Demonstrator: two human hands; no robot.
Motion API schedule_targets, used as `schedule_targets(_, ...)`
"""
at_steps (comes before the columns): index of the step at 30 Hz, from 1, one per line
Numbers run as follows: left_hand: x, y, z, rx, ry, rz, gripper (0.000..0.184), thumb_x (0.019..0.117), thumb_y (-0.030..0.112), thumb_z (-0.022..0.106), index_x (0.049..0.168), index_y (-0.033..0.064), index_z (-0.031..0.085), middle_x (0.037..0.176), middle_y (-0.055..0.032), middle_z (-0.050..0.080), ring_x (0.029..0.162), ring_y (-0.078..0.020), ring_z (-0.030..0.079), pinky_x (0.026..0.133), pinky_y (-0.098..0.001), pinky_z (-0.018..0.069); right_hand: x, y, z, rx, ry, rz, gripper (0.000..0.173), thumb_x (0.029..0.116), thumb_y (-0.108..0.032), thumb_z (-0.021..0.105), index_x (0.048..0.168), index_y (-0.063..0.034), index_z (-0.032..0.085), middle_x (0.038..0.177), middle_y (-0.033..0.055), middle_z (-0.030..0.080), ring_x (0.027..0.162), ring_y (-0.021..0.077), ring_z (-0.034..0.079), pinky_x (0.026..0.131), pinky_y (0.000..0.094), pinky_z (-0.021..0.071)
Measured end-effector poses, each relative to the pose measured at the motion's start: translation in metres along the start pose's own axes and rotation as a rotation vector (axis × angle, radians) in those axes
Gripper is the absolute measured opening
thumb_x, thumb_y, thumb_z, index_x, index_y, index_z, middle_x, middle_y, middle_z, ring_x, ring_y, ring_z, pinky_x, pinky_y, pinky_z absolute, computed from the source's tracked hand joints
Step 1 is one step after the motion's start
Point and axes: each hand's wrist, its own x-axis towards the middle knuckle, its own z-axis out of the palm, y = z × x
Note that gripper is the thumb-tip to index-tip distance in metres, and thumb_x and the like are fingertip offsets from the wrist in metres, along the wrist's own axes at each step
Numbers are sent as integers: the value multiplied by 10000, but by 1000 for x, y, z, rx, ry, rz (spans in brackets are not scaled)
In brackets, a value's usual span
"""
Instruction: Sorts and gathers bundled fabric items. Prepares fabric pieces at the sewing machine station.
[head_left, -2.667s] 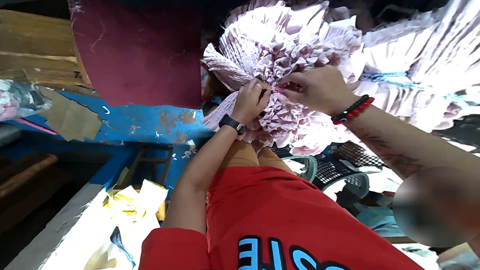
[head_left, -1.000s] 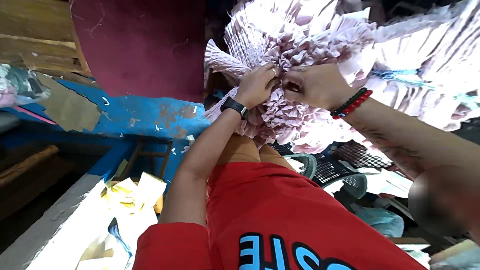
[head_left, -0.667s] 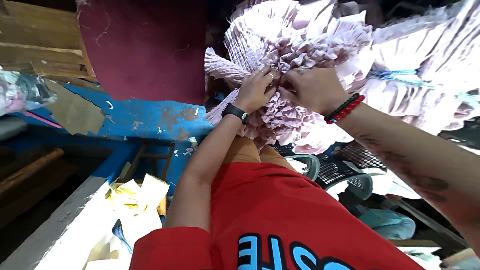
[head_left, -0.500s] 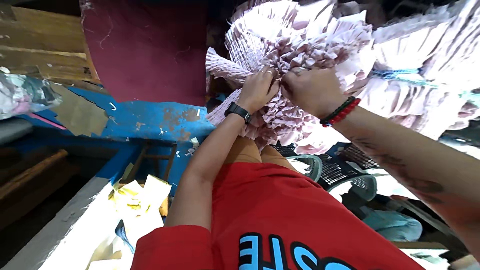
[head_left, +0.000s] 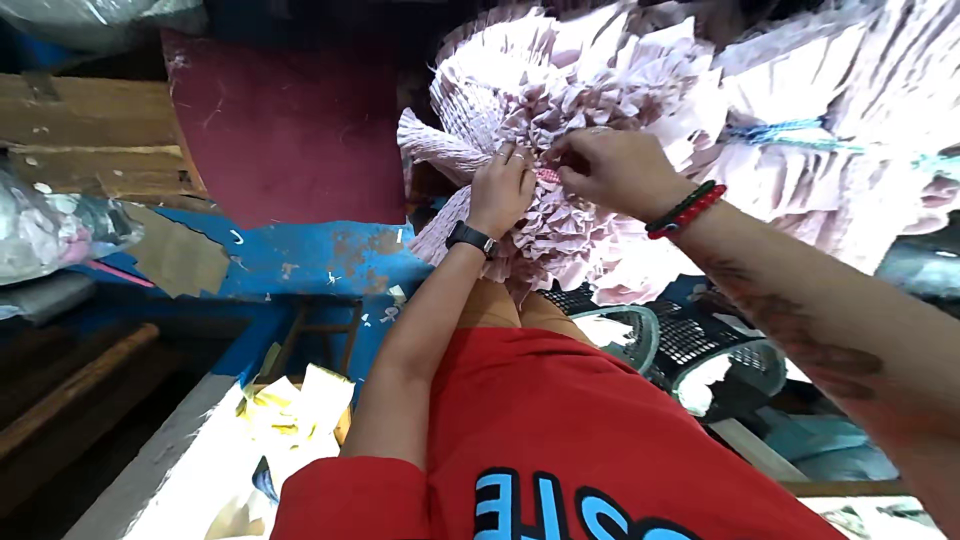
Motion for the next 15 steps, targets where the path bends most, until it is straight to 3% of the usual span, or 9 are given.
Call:
schedule_targets(2, 3, 2, -11, -355, -128, -194, 265, 984, 62, 448, 1034, -31, 692, 1161, -157, 631, 1064, -255, 617, 937, -464, 497, -1, 4, 1, 41, 19, 8, 267, 958, -185, 576, 1161, -90, 721, 997, 219, 719, 903, 458, 695, 730, 693, 499)
schedule_targets(4, 0, -4, -20, -880, -95, -320, 244, 987, 56, 379, 937, 24, 615, 960, -30, 605, 905, -97, 581, 837, -298, 502, -2, 2, 2, 36, 0, 11, 287, 958, -242, 598, 1185, -133, 736, 980, 227, 716, 892, 473, 689, 719, 705, 490)
schedule_targets(6, -2, -16, -38, -1296, -1, -395, 320, 999, 121, 321, 871, 121, 615, 901, 8, 662, 895, -109, 628, 839, -328, 526, -2, 1, 4, -4, -11, 0, 308, 925, -247, 606, 1189, -158, 737, 954, 246, 700, 869, 495, 675, 687, 701, 477)
schedule_targets(7, -2, -23, -49, -1360, 27, -402, 317, 980, 134, 311, 826, 168, 585, 883, 22, 672, 909, -119, 638, 855, -343, 521, -1, -1, 5, -31, -16, -11, 312, 914, -230, 613, 1191, -151, 734, 944, 261, 689, 852, 508, 668, 674, 698, 476)
schedule_targets(8, -1, -28, -60, -1323, 55, -420, 287, 968, 123, 315, 829, 181, 559, 859, 24, 664, 892, -128, 638, 847, -351, 518, -1, -3, 5, -64, -31, -21, 311, 919, -210, 624, 1205, -137, 724, 953, 280, 681, 853, 525, 662, 681, 701, 483)
schedule_targets(9, -2, -30, -70, -1201, 78, -457, 231, 979, 102, 334, 927, 151, 554, 867, 11, 653, 860, -129, 637, 809, -346, 529, -1, -6, 5, -96, -50, -33, 302, 934, -188, 641, 1218, -115, 712, 970, 304, 673, 863, 546, 657, 700, 710, 489)
schedule_targets(11, -4, -29, -82, -887, 89, -489, 268, 1003, 66, 442, 1234, 17, 568, 1050, -73, 640, 917, -135, 631, 829, -331, 540, 0, -16, 5, -145, -97, -12, 293, 952, -138, 659, 1237, -75, 694, 1025, 339, 662, 903, 574, 647, 747, 728, 487)
schedule_targets(12, -7, -29, -82, -746, 78, -447, 327, 992, 64, 475, 1298, -24, 548, 1145, -118, 626, 971, -144, 620, 855, -326, 527, 0, -21, 6, -163, -106, 10, 280, 949, -112, 666, 1219, -45, 692, 1031, 346, 660, 914, 579, 647, 754, 730, 488)
schedule_targets(15, -15, -23, -67, -401, 28, -252, 296, 956, 28, 506, 1217, -76, 599, 1173, -203, 656, 1072, -225, 646, 942, -389, 535, -1, -36, 4, -231, -157, 118, 221, 957, -76, 637, 1140, 45, 660, 1042, 344, 646, 959, 573, 640, 757, 712, 502)
